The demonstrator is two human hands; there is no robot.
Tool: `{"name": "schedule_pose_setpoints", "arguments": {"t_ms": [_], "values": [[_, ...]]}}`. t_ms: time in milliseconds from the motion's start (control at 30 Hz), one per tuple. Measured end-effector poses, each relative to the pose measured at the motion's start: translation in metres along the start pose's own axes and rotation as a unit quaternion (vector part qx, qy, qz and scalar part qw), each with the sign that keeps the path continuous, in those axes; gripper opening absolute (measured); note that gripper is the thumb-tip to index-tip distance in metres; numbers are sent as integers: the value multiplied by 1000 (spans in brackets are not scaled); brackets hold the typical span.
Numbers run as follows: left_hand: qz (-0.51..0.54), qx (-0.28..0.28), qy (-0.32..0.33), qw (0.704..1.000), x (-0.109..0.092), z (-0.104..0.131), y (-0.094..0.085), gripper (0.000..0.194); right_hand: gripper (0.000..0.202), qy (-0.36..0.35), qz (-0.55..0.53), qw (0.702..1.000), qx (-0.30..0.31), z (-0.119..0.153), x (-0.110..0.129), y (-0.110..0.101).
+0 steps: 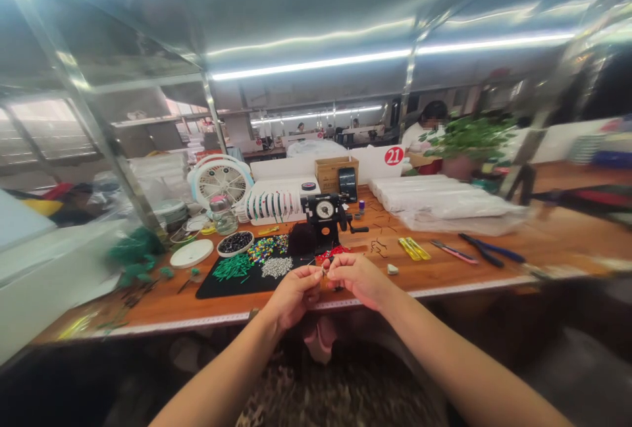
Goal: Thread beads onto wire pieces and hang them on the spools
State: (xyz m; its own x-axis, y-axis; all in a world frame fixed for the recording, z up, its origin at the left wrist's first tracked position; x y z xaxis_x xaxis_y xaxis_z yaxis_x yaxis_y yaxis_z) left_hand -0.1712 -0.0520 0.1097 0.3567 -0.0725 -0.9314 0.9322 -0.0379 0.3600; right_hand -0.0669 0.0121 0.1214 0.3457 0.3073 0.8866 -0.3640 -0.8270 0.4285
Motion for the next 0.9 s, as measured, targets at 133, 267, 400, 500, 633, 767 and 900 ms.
{"name": "schedule_pose_setpoints", "arguments": {"t_ms": [133,267,400,500,633,767,900], "values": [[-4,-3,-3,1000,0,0,0,31,11,3,8,1000,4,-1,0,-1],[-12,-5,-6,1000,-2,1,3,30,10,14,20,1000,6,-2,1,-1],[-23,-10,-5,1000,-2,2,3,30,10,32,28,999,19,-2,1,-2],[-37,-14,-5,999,-1,2,3,31,9,47,35,998,31,-3,0,-5],[-61,-18,-7,998,0,1,3,31,11,67,63,994,53,-5,0,-10],[-86,-27,-9,996,1,2,4,31,12,76,144,984,72,0,7,-14],[-125,-34,-20,991,3,2,5,32,13,90,345,931,73,7,15,-13]]}}
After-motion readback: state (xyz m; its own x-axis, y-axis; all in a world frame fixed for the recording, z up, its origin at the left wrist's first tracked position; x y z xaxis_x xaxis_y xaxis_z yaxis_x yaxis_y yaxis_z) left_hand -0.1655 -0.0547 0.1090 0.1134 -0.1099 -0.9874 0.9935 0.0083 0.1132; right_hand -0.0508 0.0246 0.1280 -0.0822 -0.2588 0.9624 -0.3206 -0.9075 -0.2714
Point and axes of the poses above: each hand's wrist, its own z-axis away from the middle knuckle, its own y-axis out of the palm, x = y × z, the point moved 5 cm from there along -z, towards the middle knuckle, and after that the axes turned 10 degrees about x, right-handed, at the moved point
